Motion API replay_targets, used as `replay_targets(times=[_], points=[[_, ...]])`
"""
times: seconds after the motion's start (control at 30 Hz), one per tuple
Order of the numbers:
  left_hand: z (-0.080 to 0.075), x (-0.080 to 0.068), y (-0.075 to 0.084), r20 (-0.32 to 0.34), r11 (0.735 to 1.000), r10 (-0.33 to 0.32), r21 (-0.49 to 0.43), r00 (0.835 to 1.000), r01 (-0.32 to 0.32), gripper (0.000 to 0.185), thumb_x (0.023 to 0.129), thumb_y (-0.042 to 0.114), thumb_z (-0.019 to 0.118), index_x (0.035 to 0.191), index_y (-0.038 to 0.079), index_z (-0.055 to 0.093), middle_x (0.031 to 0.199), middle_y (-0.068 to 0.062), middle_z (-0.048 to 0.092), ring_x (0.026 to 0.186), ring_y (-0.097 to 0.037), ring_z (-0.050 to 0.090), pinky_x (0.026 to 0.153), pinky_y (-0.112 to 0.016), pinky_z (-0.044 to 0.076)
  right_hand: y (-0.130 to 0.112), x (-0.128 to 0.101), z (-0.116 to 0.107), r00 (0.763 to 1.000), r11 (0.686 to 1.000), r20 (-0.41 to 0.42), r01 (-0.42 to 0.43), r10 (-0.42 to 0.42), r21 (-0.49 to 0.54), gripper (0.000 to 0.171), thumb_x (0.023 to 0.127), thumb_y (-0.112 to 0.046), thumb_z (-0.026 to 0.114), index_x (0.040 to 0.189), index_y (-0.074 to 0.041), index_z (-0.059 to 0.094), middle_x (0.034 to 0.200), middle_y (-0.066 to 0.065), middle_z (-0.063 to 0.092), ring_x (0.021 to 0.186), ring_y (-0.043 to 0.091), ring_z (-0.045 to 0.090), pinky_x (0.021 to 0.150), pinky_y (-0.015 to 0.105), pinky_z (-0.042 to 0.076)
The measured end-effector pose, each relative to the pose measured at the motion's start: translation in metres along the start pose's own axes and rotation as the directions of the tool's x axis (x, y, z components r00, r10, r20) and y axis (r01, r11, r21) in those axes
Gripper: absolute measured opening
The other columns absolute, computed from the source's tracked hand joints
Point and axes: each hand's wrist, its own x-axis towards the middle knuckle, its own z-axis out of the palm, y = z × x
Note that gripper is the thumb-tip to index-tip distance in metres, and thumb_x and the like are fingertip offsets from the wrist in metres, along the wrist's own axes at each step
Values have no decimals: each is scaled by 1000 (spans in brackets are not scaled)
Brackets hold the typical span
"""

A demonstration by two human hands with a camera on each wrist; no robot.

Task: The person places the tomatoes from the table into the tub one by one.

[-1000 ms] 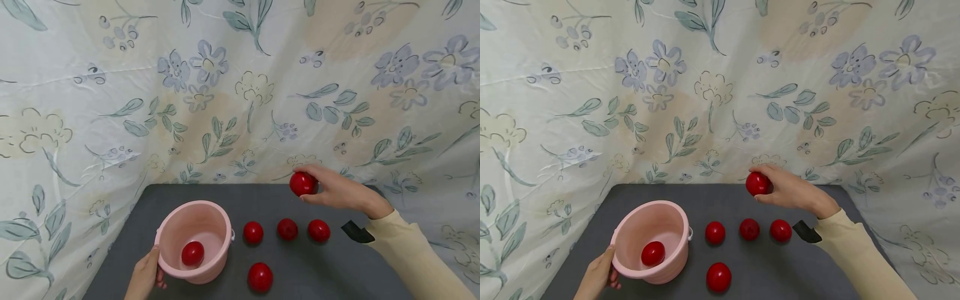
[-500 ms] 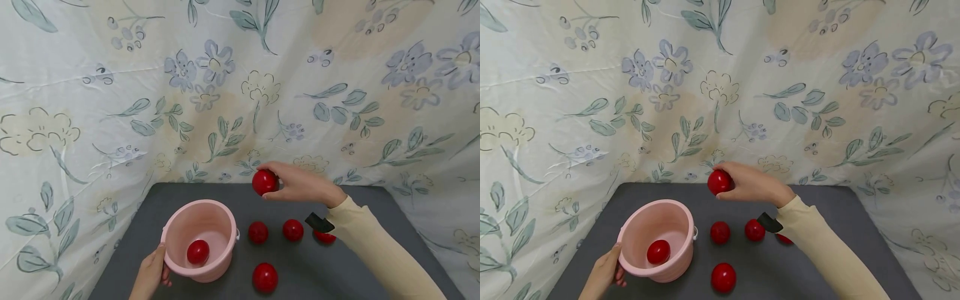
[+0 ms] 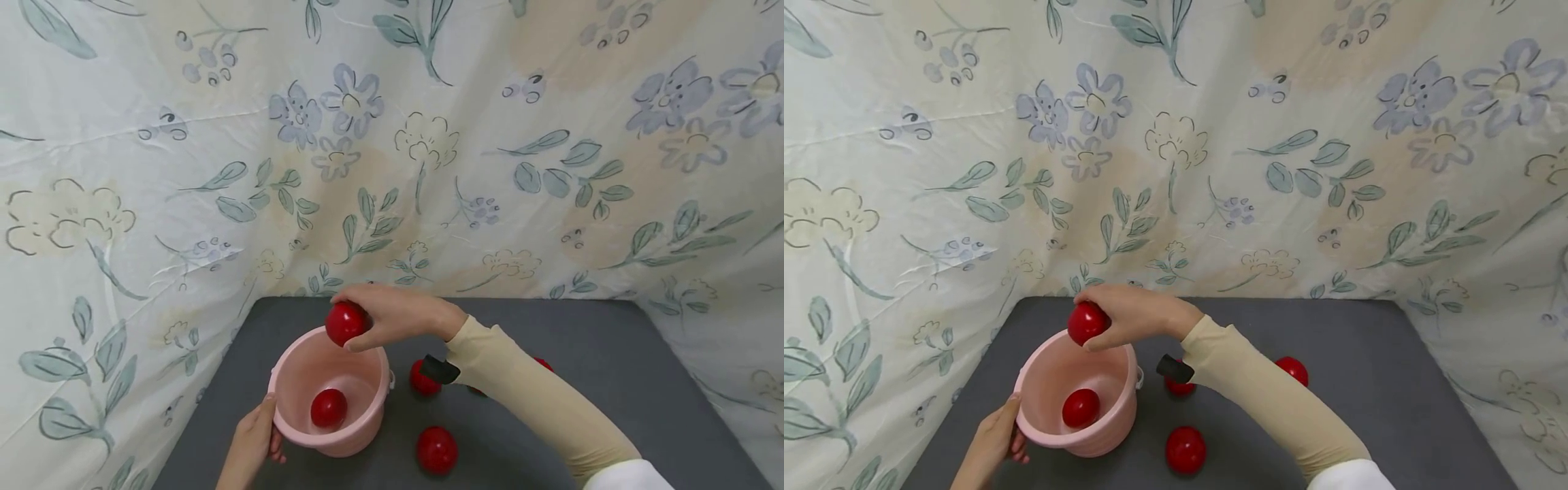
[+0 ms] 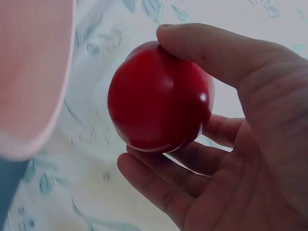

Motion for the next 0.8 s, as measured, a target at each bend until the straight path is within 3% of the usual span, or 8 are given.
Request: replay_targets(times=[0.27,0.4,0.47,0.57,0.7,0.8], points=[[0,2,-2,7,1000,-9,8,1000,9,58,110,47,29,72,6,45,50,-2,44,45,-19,52,52,-35,54,-20,38,24,991,992,135,25,-8,-120,68,81,-32,83,139,-21,50,127,-5,62,112,9,57,77,17,55],[0,3,-3,15,1000,-20,22,1000,19,58,111,47,28,73,7,46,51,-3,46,47,-19,54,53,-34,54,-22,55,40,970,994,242,7,19,-107,59,80,-32,83,130,-23,53,116,-9,63,103,6,58,74,18,55],[1,2,-2,17,1000,-17,12,1000,17,58,111,47,28,73,7,46,51,-3,46,47,-19,53,53,-34,54,-21,59,51,947,997,316,-48,64,-59,49,81,-29,83,123,-25,58,109,-11,64,100,5,58,74,20,56],[1,1,-2,22,1000,-8,-6,1000,8,57,111,46,28,74,6,45,51,-3,45,46,-19,51,52,-34,53,-18,61,66,904,987,398,-129,156,-93,32,82,-27,83,107,-25,63,95,-13,66,92,6,59,74,23,56],[3,-1,0,30,1000,5,-13,1000,-5,57,111,47,28,75,6,45,52,-2,44,45,-18,50,52,-35,54,-16,60,80,846,943,447,-176,291,-282,19,78,-29,85,89,-24,70,82,-8,70,83,11,61,71,25,55],[4,-2,2,25,1000,3,-13,1000,-3,58,110,49,28,75,6,45,52,-2,45,45,-18,51,52,-35,54,-18,61,86,806,901,434,-262,402,-347,20,71,-25,89,84,-25,74,81,-7,70,84,14,62,68,26,56]])
